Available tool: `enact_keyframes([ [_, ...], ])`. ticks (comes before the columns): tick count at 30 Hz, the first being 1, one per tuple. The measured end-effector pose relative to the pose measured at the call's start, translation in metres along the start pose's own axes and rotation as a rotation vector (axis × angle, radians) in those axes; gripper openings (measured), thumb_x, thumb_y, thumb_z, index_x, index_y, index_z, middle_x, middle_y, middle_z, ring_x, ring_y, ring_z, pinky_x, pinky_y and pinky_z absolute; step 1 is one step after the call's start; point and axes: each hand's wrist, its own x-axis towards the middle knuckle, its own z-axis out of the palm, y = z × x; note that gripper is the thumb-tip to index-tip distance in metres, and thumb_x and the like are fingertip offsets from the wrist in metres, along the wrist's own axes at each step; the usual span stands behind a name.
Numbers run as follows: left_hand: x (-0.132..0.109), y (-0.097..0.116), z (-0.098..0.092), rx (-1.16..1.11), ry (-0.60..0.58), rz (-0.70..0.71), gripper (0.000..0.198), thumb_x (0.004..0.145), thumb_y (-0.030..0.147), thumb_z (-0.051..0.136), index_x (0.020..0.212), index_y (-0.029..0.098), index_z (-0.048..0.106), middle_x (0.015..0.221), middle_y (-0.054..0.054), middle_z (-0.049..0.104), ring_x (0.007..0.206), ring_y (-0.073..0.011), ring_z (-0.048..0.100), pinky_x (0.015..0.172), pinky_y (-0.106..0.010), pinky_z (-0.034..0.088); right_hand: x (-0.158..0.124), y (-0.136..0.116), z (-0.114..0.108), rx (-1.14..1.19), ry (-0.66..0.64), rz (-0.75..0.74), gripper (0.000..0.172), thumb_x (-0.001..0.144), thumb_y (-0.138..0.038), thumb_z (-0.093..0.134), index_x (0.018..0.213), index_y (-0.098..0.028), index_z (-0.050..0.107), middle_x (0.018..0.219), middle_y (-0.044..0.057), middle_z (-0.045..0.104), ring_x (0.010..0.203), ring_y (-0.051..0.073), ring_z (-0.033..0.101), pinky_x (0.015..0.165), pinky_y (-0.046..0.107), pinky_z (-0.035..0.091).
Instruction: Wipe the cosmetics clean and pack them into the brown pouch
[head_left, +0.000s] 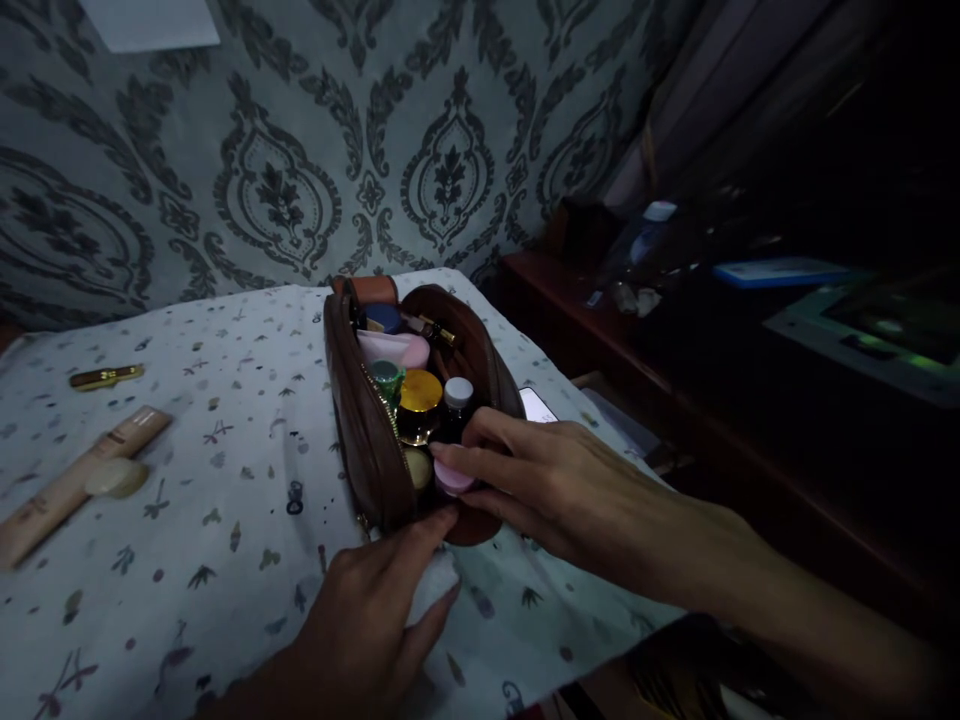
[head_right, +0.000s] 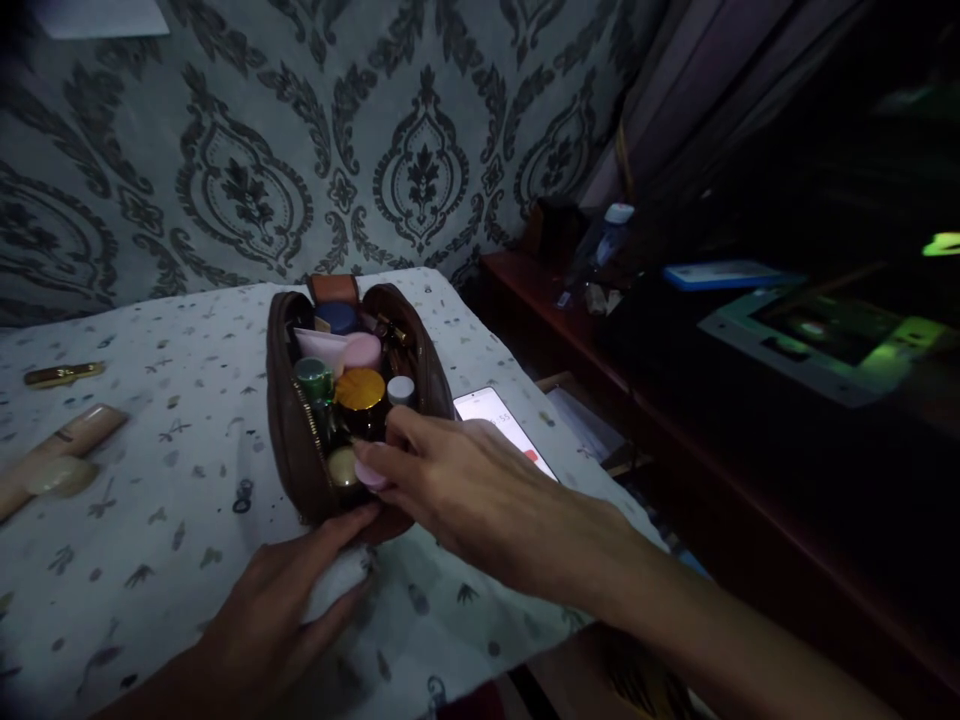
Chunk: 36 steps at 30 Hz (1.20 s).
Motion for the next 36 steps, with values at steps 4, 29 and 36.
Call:
enact_keyframes([
  [4, 0.003, 0.001, -0.001, -0.015, 0.009, 0.025, 0.057, 0.091, 0.019, 0.047, 0.145, 0.026, 0.034, 0.115, -0.008, 0.075, 0.093, -0.0231, 0.076, 0.075, -0.029, 0.065, -0.002, -0.002, 0.002, -0.030, 0.028, -0.009, 0.022, 0.100, -0.027, 0.047, 0.113, -0.023, 0.064, 0.086, 0.001, 0.059, 0.061, 0.011, 0.055, 0.052, 0.023, 0.041],
  [29, -0.090, -0.051, -0.078, -0.014, 0.055, -0.438, 0.020, 0.096, 0.037, 0.047, 0.104, 0.024, 0.061, 0.093, -0.001, 0.073, 0.082, -0.0182, 0.070, 0.074, -0.027, 0.054, 0.006, -0.092, 0.105, 0.352, 0.334, -0.185, 0.019, 0.095, -0.019, 0.053, 0.089, -0.017, 0.070, 0.066, 0.002, 0.065, 0.060, 0.014, 0.063, 0.060, 0.025, 0.046],
  [36, -0.118, -0.086, -0.115, 0.067, 0.252, -0.601, 0.024, 0.095, 0.040, 0.047, 0.099, 0.020, 0.061, 0.087, -0.002, 0.071, 0.080, -0.0190, 0.067, 0.074, -0.027, 0.050, 0.059, -0.111, 0.147, 0.529, -0.090, -0.087, 0.022, 0.090, -0.014, 0.052, 0.091, -0.017, 0.074, 0.079, 0.006, 0.071, 0.069, 0.017, 0.066, 0.064, 0.026, 0.045],
])
